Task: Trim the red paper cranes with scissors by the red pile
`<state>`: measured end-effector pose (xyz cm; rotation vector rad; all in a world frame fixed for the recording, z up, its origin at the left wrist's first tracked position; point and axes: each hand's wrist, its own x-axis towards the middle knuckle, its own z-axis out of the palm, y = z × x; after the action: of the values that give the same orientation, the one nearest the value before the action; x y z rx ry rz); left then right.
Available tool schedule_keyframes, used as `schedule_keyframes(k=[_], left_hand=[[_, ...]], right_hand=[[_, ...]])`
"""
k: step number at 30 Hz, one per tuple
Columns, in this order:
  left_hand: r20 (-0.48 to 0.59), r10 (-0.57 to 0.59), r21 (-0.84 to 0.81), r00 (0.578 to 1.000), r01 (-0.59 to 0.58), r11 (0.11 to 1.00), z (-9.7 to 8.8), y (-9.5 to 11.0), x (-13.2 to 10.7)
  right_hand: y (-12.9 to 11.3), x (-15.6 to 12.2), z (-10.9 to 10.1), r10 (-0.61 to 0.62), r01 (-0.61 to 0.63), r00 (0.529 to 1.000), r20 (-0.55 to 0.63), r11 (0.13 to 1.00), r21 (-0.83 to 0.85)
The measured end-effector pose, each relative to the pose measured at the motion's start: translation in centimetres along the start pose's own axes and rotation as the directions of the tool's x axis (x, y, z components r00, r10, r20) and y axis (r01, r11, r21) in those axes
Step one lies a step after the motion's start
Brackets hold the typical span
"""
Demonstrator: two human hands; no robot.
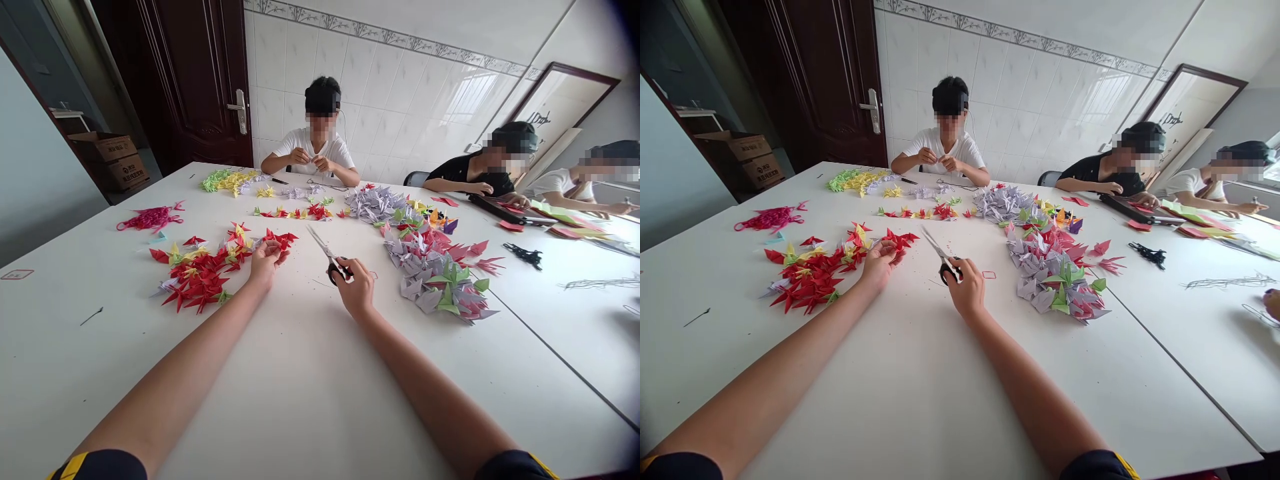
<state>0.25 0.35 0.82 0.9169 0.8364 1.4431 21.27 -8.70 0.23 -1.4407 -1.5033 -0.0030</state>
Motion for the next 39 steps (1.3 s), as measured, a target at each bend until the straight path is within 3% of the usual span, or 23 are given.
schedule_keyframes(k=[3, 6, 13, 19, 26, 39], left_hand=[[-0.013, -0.002, -0.008, 1.0, 0.002, 1.0, 0.07, 0.06, -0.1], [-0.012, -0.005, -0.025, 1.0, 0.005, 1.0, 0.06, 0.06, -0.1], [0.019, 0.009, -0.024, 1.0, -0.008, 1.0, 0.03, 0.07, -0.1], [0.03, 0.053, 0.012, 0.998, -0.054, 0.998, 0.21, 0.02, -0.44], [0.072, 0.063, 0.142, 0.995, -0.073, 0.987, 0.55, 0.07, -0.7], [0.034, 0.023, 0.199, 0.999, -0.029, 0.979, 0.73, 0.53, -0.96]], right_hand=[[-0.32, 0.69, -0.19, 0.185, -0.185, 0.983, 0.017, 0.982, 0.037], [-0.17, 1.01, -0.35, 0.238, -0.245, 0.968, 0.083, 0.966, 0.084], [0.6, 0.56, 0.04, 0.182, -0.194, 0.978, 0.098, 0.972, 0.13], [0.59, 0.42, -0.01, 0.232, -0.249, 0.967, 0.104, 0.949, 0.195], [0.59, 0.39, 0.13, 0.195, -0.317, 0.912, 0.36, 0.894, 0.318], [0.59, 0.57, 0.07, 0.158, -0.339, 0.866, 0.474, 0.883, 0.324]])
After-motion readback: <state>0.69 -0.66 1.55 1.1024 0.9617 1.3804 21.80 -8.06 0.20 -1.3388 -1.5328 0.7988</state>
